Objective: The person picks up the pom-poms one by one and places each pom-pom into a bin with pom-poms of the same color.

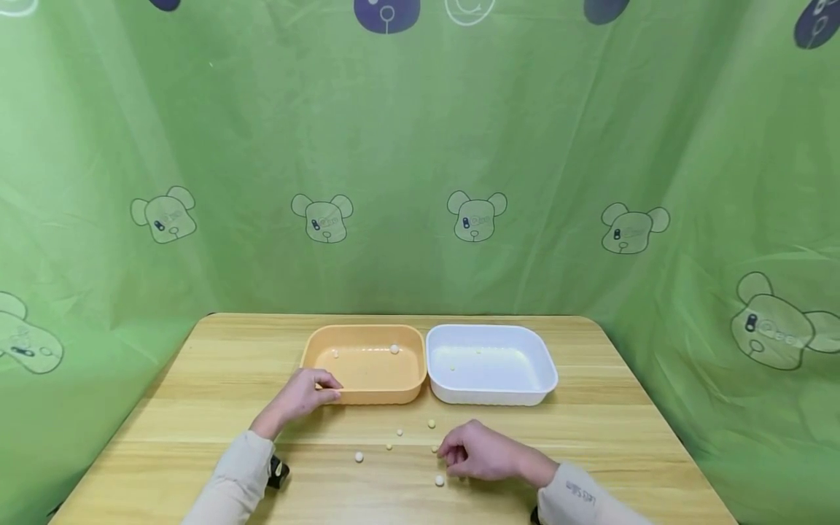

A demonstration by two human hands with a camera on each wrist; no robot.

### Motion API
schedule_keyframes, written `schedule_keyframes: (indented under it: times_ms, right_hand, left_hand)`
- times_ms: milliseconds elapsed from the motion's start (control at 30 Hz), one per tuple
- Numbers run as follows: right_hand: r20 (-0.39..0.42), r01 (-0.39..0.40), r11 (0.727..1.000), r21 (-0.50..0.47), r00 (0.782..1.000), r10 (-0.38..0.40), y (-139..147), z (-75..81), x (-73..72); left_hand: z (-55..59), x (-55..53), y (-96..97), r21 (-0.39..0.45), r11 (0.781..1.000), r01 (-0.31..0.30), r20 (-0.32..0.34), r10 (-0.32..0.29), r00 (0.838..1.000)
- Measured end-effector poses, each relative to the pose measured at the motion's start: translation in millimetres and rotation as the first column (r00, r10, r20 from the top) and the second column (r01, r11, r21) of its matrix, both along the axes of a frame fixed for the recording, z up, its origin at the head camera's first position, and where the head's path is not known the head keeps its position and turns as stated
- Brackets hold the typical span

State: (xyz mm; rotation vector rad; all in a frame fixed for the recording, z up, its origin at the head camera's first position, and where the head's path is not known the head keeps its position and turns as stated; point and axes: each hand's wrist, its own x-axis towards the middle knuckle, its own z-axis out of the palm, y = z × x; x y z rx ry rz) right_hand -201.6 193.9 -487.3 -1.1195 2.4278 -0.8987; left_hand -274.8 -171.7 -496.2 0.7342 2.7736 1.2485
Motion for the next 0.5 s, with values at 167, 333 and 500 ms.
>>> schedule_keyframes:
  times_ms: [167, 333, 500]
  right_hand:
    - [-0.022, -0.027, 0.999, 0.038, 0.999, 0.028, -4.2, -3.2, 1.9]
    - [-0.017, -0.033, 0.997, 0.075, 0.999, 0.034, -8.4, -5.1, 3.0]
    - [-0.018, -0.044, 0.994, 0.103, 0.999, 0.046, -10.5, -7.6, 2.2]
  left_hand:
    - [-1.0, -0.7, -0.9, 0.002, 1.0, -0.003, -0.005, 0.003, 1.0]
    - [-1.6, -1.0, -1.2, 0.004, 1.0, 0.001, -0.008, -0.001, 1.0]
    - [-0.9, -0.9, -1.1, 0.0, 1.0, 0.003, -0.016, -0.003, 1.0]
